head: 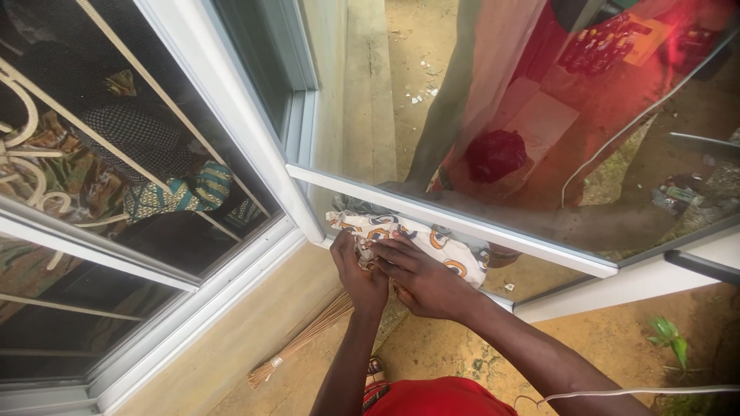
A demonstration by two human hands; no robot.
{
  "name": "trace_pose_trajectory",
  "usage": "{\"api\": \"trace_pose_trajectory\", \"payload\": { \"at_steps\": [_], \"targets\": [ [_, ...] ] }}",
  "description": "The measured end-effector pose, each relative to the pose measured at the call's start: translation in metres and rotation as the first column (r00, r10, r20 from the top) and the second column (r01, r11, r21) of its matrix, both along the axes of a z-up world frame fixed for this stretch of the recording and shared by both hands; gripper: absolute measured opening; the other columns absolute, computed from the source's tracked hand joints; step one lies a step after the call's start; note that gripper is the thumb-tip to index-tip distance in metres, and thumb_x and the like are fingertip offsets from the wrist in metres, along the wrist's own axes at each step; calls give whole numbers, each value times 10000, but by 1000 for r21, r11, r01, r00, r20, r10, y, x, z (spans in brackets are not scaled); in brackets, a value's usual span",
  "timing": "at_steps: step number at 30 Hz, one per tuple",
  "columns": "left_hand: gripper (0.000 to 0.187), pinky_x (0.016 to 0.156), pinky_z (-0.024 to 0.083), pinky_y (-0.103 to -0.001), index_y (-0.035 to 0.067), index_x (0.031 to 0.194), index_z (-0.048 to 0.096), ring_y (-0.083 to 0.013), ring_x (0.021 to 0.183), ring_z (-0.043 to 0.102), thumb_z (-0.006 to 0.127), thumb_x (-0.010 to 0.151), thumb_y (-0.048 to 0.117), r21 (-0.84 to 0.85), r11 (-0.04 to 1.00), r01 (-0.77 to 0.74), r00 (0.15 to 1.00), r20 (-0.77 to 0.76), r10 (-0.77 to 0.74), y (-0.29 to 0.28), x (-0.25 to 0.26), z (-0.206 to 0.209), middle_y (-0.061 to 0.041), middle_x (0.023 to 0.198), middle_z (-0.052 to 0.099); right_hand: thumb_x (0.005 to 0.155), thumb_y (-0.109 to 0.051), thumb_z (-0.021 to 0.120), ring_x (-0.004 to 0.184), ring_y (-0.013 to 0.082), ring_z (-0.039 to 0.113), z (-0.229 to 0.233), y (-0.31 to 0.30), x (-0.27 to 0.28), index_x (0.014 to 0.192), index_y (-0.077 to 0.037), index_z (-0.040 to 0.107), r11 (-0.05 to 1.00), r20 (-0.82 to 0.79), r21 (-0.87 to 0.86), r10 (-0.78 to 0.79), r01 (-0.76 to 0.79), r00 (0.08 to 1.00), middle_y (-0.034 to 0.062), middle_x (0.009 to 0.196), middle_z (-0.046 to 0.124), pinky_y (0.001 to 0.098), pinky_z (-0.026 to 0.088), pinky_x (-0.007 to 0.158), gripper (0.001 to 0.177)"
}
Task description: The recorder is cleaning a glass door by wiping the glass and frame with a cloth.
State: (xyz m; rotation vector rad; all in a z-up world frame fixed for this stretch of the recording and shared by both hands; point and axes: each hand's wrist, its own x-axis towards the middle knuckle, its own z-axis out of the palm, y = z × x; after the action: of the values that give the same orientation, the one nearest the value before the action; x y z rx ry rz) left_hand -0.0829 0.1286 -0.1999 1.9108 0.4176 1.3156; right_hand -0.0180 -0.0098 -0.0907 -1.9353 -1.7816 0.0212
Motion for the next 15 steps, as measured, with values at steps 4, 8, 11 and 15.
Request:
{"api": "trace_pose_trajectory", "payload": {
  "at_steps": [4, 8, 11, 15],
  "targets": [
    [592, 1043, 497, -462, -52, 1415, 484, -401, 1294, 544, 732, 897, 91, 48, 999, 8, 998, 55, -11, -12, 4, 17, -227, 1386, 483, 830, -25, 627, 1459, 319, 445, 12, -19, -5, 1337, 54, 608, 997, 15, 66, -40, 39, 999, 176, 1500, 529, 505, 285, 1274, 514],
    [554, 993, 550, -416, -57, 1427, 502, -372, 1295, 570, 723, 957, 136, -80, 990, 116, 991, 84, -109, -26, 6, 28, -233, 1407, 475, 814, -65, 668, 1428, 362, 474, 30, -35, -15, 1278, 39, 655, 983, 52, 153, -108, 99, 993, 200, 1470, 551, 514, 326, 1239, 476],
    [560, 1010, 543, -425, -61, 1448, 493, -381, 1309, 554, 717, 981, 151, -65, 992, 112, 989, 105, -104, -36, 7, 32, -239, 1418, 470, 814, -88, 688, 1439, 367, 474, 38, -49, -21, 1258, 30, 672, 979, 77, 180, -114, 98, 991, 208, 1465, 558, 516, 338, 1230, 460],
    [583, 1049, 518, -452, -59, 1476, 503, -370, 1302, 552, 727, 986, 164, 31, 994, 104, 984, 145, -108, -48, 8, 53, -234, 1399, 467, 798, -131, 710, 1442, 360, 459, 39, -69, -23, 1233, -10, 709, 969, 162, 222, -143, 105, 976, 185, 1453, 583, 536, 323, 1213, 451]
  ]
}}
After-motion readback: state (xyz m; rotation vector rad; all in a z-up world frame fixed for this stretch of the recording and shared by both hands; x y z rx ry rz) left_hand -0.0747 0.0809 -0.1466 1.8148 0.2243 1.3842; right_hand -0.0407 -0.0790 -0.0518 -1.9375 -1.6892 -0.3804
